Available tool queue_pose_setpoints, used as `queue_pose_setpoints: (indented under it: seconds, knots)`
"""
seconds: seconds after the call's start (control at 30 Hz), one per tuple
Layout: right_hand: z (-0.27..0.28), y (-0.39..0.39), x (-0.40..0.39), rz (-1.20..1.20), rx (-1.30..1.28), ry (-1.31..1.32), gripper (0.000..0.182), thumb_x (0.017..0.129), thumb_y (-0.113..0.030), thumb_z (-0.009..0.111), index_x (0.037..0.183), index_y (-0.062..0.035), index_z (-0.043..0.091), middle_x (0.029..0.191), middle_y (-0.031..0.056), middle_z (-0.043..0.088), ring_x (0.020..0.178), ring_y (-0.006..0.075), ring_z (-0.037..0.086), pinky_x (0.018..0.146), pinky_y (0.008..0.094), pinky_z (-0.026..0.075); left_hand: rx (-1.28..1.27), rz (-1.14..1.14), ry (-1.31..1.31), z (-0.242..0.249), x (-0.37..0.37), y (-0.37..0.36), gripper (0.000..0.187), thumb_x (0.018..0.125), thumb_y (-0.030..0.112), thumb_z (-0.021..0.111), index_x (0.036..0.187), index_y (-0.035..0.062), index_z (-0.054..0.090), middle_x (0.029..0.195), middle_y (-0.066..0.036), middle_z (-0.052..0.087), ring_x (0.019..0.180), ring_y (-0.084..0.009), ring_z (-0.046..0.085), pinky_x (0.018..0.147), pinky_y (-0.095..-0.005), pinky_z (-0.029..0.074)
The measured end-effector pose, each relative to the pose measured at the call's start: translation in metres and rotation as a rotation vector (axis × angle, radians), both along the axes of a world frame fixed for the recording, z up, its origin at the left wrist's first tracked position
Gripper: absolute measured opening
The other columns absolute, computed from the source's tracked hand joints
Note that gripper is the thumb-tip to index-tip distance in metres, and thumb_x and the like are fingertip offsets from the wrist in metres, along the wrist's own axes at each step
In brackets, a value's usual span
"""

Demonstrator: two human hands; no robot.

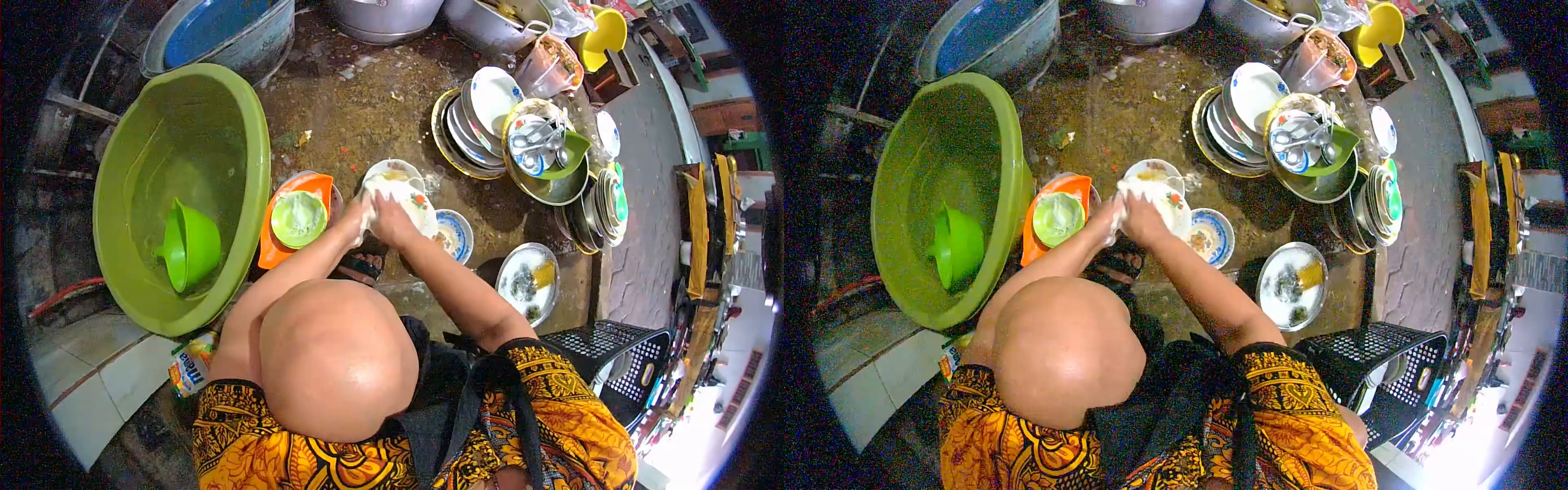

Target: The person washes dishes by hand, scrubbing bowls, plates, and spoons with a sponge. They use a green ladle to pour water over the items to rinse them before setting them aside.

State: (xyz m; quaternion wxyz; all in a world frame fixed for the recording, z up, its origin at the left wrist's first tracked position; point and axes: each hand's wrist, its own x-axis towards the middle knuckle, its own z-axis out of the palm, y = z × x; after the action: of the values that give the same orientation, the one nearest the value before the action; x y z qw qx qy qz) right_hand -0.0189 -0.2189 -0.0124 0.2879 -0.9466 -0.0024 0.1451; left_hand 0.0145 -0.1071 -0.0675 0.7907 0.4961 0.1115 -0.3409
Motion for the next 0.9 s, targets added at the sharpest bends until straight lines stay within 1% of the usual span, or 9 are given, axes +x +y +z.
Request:
queue_pose_setpoints:
  seconds: [0.17, 0.27, 0.3, 0.4, 0.57, 0.63, 0.73, 0.8, 0.9]
  knots:
    - [0.018, -0.020, -0.018, 0.261, -0.132, 0.161, 0.068, 0.068, -0.018, 0.059, 0.126, -0.0023, 0.028, 0.114, 0.0298, 0.042, 0.101, 0.0377, 0.047, 0.087, 0.0395, 0.039, -0.253, 0.157, 0.087, 0.001, 0.008, 0.017, 0.029, 0.082, 0.015, 0.048, 0.108, 0.0010, 0.047, 0.090, -0.008, 0.057, 0.080, -0.0173, 0.056, 0.075, -0.0304, 0.045]
    - [0.024, -0.032, -0.010, 0.058, -0.301, 0.045, 0.061, 0.067, -0.018, 0.059, 0.119, 0.0004, 0.034, 0.105, 0.0262, 0.049, 0.097, 0.0319, 0.051, 0.082, 0.0393, 0.042, -0.116, 0.156, -0.018, 0.011, 0.006, 0.016, 0.028, 0.081, 0.013, 0.049, 0.106, 0.0001, 0.048, 0.090, -0.008, 0.057, 0.081, -0.0173, 0.056, 0.076, -0.0302, 0.045]
    - [0.022, -0.030, -0.004, -0.013, -0.244, 0.079, 0.060, 0.069, -0.018, 0.057, 0.120, 0.0007, 0.032, 0.103, 0.0262, 0.050, 0.095, 0.0346, 0.051, 0.081, 0.0403, 0.042, -0.043, 0.097, -0.065, -0.014, 0.008, 0.013, 0.029, 0.081, 0.016, 0.051, 0.105, 0.0006, 0.050, 0.090, -0.007, 0.057, 0.079, -0.0164, 0.055, 0.075, -0.0304, 0.044]
    - [0.019, 0.000, 0.008, 0.015, -0.002, 0.068, 0.059, 0.071, -0.017, 0.054, 0.121, 0.0013, 0.029, 0.101, 0.0277, 0.049, 0.094, 0.0377, 0.050, 0.082, 0.0417, 0.041, -0.011, 0.051, 0.023, -0.003, 0.009, 0.010, 0.028, 0.082, 0.019, 0.051, 0.103, 0.0008, 0.051, 0.087, -0.006, 0.056, 0.074, -0.0164, 0.055, 0.068, -0.0290, 0.046]
    - [0.026, -0.012, -0.018, 0.315, -0.046, -0.024, 0.059, 0.071, -0.016, 0.054, 0.123, -0.0003, 0.029, 0.101, 0.0269, 0.050, 0.098, 0.0374, 0.049, 0.085, 0.0407, 0.039, -0.107, 0.210, 0.085, 0.008, 0.014, 0.022, 0.025, 0.083, 0.017, 0.049, 0.102, 0.0000, 0.050, 0.083, -0.007, 0.056, 0.070, -0.0156, 0.054, 0.063, -0.0280, 0.047]
    - [0.033, -0.028, -0.012, 0.190, -0.193, 0.225, 0.064, 0.071, -0.022, 0.057, 0.124, -0.0004, 0.028, 0.102, 0.0260, 0.051, 0.095, 0.0360, 0.051, 0.084, 0.0409, 0.039, -0.084, 0.113, 0.007, 0.013, 0.013, 0.025, 0.028, 0.084, 0.019, 0.047, 0.106, 0.0010, 0.048, 0.089, -0.007, 0.056, 0.075, -0.0164, 0.056, 0.069, -0.0297, 0.047]
    - [0.032, -0.020, -0.001, -0.003, -0.204, 0.064, 0.058, 0.073, -0.025, 0.055, 0.121, -0.0010, 0.033, 0.101, 0.0260, 0.051, 0.092, 0.0356, 0.052, 0.085, 0.0414, 0.038, 0.156, -0.097, -0.015, -0.007, 0.014, 0.020, 0.031, 0.086, 0.023, 0.045, 0.110, 0.0039, 0.045, 0.098, -0.009, 0.055, 0.083, -0.0172, 0.056, 0.076, -0.0324, 0.047]
    - [0.037, -0.006, 0.000, 0.153, -0.062, 0.116, 0.053, 0.074, -0.024, 0.053, 0.118, -0.0010, 0.036, 0.100, 0.0263, 0.052, 0.094, 0.0357, 0.052, 0.085, 0.0416, 0.038, -0.094, -0.045, 0.022, -0.017, 0.014, 0.018, 0.031, 0.087, 0.027, 0.041, 0.109, 0.0061, 0.047, 0.098, -0.008, 0.055, 0.085, -0.0176, 0.055, 0.075, -0.0332, 0.047]
    - [0.064, 0.009, -0.003, 0.347, -0.208, 0.015, 0.044, 0.070, -0.014, 0.055, 0.110, -0.0017, 0.042, 0.097, 0.0247, 0.053, 0.089, 0.0370, 0.053, 0.077, 0.0426, 0.043, -0.201, -0.065, 0.304, 0.032, 0.020, 0.029, 0.041, 0.088, 0.037, 0.036, 0.113, 0.0068, 0.046, 0.103, -0.008, 0.055, 0.089, -0.0201, 0.055, 0.078, -0.0353, 0.046]
